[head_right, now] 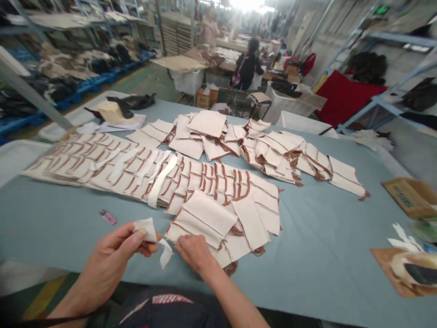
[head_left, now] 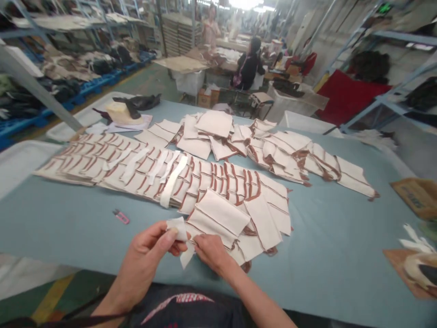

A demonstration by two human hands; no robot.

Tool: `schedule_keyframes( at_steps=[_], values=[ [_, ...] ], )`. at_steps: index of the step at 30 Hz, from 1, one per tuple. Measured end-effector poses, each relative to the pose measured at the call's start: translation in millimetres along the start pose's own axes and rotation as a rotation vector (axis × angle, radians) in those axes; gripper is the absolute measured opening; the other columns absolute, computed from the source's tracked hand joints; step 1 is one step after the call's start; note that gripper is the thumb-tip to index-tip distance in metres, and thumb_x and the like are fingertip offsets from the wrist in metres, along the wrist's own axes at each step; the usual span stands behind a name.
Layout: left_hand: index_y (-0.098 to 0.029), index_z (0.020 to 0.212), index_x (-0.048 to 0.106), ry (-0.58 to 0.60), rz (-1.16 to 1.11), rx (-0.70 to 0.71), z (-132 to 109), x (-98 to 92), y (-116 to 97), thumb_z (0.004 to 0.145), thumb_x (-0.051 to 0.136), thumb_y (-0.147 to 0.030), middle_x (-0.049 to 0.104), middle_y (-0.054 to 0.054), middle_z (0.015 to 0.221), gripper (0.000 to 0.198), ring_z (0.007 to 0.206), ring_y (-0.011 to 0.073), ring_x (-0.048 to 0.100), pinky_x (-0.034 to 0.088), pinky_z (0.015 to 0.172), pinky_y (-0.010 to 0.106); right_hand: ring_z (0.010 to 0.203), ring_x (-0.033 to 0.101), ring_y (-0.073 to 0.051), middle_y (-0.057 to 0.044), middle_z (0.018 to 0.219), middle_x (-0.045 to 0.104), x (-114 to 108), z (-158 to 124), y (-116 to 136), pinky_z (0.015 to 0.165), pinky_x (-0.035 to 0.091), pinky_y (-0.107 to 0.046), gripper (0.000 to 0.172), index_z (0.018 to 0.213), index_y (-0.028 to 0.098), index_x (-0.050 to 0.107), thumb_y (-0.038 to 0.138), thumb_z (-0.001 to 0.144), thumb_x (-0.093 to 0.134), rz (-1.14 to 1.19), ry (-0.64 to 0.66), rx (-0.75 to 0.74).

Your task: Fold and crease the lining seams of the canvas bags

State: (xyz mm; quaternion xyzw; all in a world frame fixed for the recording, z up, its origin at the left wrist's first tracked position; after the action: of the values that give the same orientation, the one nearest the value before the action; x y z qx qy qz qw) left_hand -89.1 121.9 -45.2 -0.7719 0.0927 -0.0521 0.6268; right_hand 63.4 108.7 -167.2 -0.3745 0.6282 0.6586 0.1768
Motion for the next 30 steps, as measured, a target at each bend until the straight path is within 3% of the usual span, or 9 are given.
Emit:
schedule_keyframes(
  at_steps=[2, 4, 8, 10, 12, 15, 18, 22, 30],
  values=[
    [-0.017, 0.088, 0.083, 0.012, -0.052, -0.029, -4, -0.3, 5, 0.096, 0.078, -0.055, 0.081, 0.005, 0.072, 0.039, 0.064, 0.0183, 0.075, 0.063, 0.062, 0.022, 0.07, 0.073, -0.024, -0.003, 0.071, 0.076, 15, -10, -10, 0.067, 0.049, -0.03, 0.018, 0.078, 0.022, 0.069, 0.029, 0.091, 0.079, 0.072, 0.005, 0.061],
    [-0.017, 0.087, 0.082, 0.036, -0.082, -0.061, -8, 3.5, 7, 0.095, 0.078, -0.055, 0.081, 0.005, 0.069, 0.039, 0.061, 0.017, 0.074, 0.061, 0.059, 0.021, 0.076, 0.075, -0.025, -0.005, 0.081, 0.08, 9, -21, -16, 0.071, 0.053, -0.031, 0.019, 0.089, 0.021, 0.073, 0.036, 0.099, 0.069, 0.166, -0.04, 0.122],
    [-0.017, 0.083, 0.081, 0.044, -0.046, -0.07, -14, 14.0, 3, 0.094, 0.077, -0.051, 0.081, 0.005, 0.067, 0.036, 0.059, 0.0159, 0.072, 0.061, 0.058, 0.02, 0.097, 0.078, -0.024, -0.012, 0.11, 0.083, -40, -40, 1, 0.083, 0.06, -0.033, 0.052, 0.117, 0.018, 0.073, 0.05, 0.116, 0.032, 0.38, -0.185, 0.187],
    [-0.017, 0.085, 0.082, 0.043, -0.018, -0.049, -14, 20.1, -1, 0.093, 0.076, -0.048, 0.081, 0.004, 0.067, 0.032, 0.058, 0.0158, 0.071, 0.061, 0.058, 0.02, 0.105, 0.077, -0.024, -0.01, 0.116, 0.083, -63, -44, 25, 0.091, 0.06, -0.033, 0.054, 0.125, 0.02, 0.073, 0.061, 0.114, 0.038, 0.488, -0.233, 0.157],
    [-0.018, 0.087, 0.084, 0.018, 0.007, -0.014, -14, 24.2, -5, 0.091, 0.076, -0.044, 0.08, 0.003, 0.067, 0.028, 0.057, 0.0156, 0.07, 0.062, 0.057, 0.021, 0.102, 0.076, -0.025, -0.009, 0.111, 0.083, -75, -45, 48, 0.093, 0.059, -0.035, 0.048, 0.115, 0.02, 0.077, 0.065, 0.101, 0.066, 0.727, -0.289, 0.133],
    [-0.019, 0.087, 0.085, -0.041, 0.052, 0.068, -16, 27.6, -8, 0.09, 0.074, -0.039, 0.082, 0.003, 0.073, 0.024, 0.057, 0.0156, 0.071, 0.065, 0.057, 0.022, 0.089, 0.073, -0.022, -0.007, 0.1, 0.081, -72, -46, 62, 0.085, 0.059, -0.034, 0.042, 0.104, 0.02, 0.079, 0.061, 0.095, 0.076, 0.934, -0.358, 0.25],
    [-0.02, 0.089, 0.088, -0.066, 0.094, 0.137, -20, 32.7, -4, 0.092, 0.071, -0.036, 0.087, 0.004, 0.082, 0.023, 0.059, 0.0166, 0.075, 0.066, 0.058, 0.023, 0.078, 0.068, -0.019, -0.004, 0.086, 0.077, -62, -49, 59, 0.077, 0.059, -0.032, 0.043, 0.094, 0.018, 0.077, 0.061, 0.093, 0.078, 1.029, -0.409, 0.349],
    [-0.021, 0.094, 0.089, -0.071, 0.122, 0.147, -22, 39.3, 9, 0.094, 0.07, -0.036, 0.089, 0.004, 0.087, 0.025, 0.057, 0.017, 0.075, 0.068, 0.058, 0.025, 0.069, 0.06, -0.015, 0.0, 0.072, 0.068, -59, -51, 52, 0.071, 0.057, -0.029, 0.05, 0.081, 0.018, 0.073, 0.066, 0.089, 0.081, 1.126, -0.391, 0.364],
    [-0.019, 0.105, 0.089, -0.051, 0.162, 0.092, -7, 51.0, 16, 0.097, 0.069, -0.043, 0.09, 0.005, 0.095, 0.032, 0.064, 0.0196, 0.079, 0.069, 0.063, 0.028, 0.064, 0.057, -0.013, 0.001, 0.072, 0.063, -64, -43, 42, 0.061, 0.056, -0.026, 0.054, 0.079, 0.019, 0.068, 0.071, 0.085, 0.082, 1.228, -0.439, 0.369]
  ],
)
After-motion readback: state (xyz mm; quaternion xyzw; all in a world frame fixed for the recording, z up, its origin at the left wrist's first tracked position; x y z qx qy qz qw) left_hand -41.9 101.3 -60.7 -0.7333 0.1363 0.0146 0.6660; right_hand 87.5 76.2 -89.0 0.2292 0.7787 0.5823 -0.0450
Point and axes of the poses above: each hand's wrist, its own z-axis towards the middle knuckle, its own x-axis out of the palm, y = z × x, the point moved 9 cm from there along z, towards the middle knuckle
